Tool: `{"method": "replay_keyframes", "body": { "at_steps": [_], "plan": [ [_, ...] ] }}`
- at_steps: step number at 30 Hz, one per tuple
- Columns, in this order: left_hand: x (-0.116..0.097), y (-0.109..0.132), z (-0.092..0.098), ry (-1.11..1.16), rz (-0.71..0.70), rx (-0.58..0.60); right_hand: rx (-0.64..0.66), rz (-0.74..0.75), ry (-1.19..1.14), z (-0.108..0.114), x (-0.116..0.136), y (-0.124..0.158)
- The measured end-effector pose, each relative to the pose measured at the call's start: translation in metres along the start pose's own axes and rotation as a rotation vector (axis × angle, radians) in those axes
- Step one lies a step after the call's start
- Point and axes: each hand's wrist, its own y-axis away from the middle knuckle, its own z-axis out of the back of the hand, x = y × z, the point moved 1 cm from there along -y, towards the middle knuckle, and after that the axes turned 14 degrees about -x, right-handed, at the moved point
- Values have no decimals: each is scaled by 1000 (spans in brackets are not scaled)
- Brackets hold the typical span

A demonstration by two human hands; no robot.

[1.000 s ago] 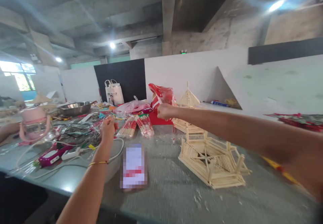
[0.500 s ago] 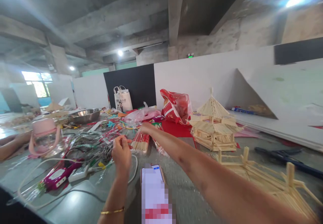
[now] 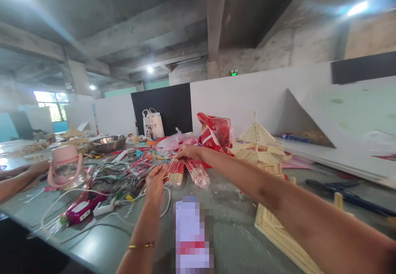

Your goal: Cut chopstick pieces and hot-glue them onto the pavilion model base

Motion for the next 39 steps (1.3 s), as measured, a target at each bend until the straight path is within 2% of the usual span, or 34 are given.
{"method": "replay_keyframes", "body": {
  "at_steps": [3,6,13,19,25,31,39],
  "plan": [
    [-19,35,-15,120,99,126,204,-119,-93,18,4,11],
    [-34,76,-26,211,173,211,241,-182,-229,39,11,45],
    [-43,165,-45,322,258,303,114,-254,-391,91,20,143],
    [-38,220,-72,328,283,399,-35,-336,-399,134,9,195],
    [-27,238,-87,264,305,449,-138,-402,-445,145,-17,217],
    [-14,238,-85,184,286,442,-135,-461,-492,137,-34,220],
    [-13,236,-80,143,300,461,-170,-476,-483,126,-42,222]
  ]
}}
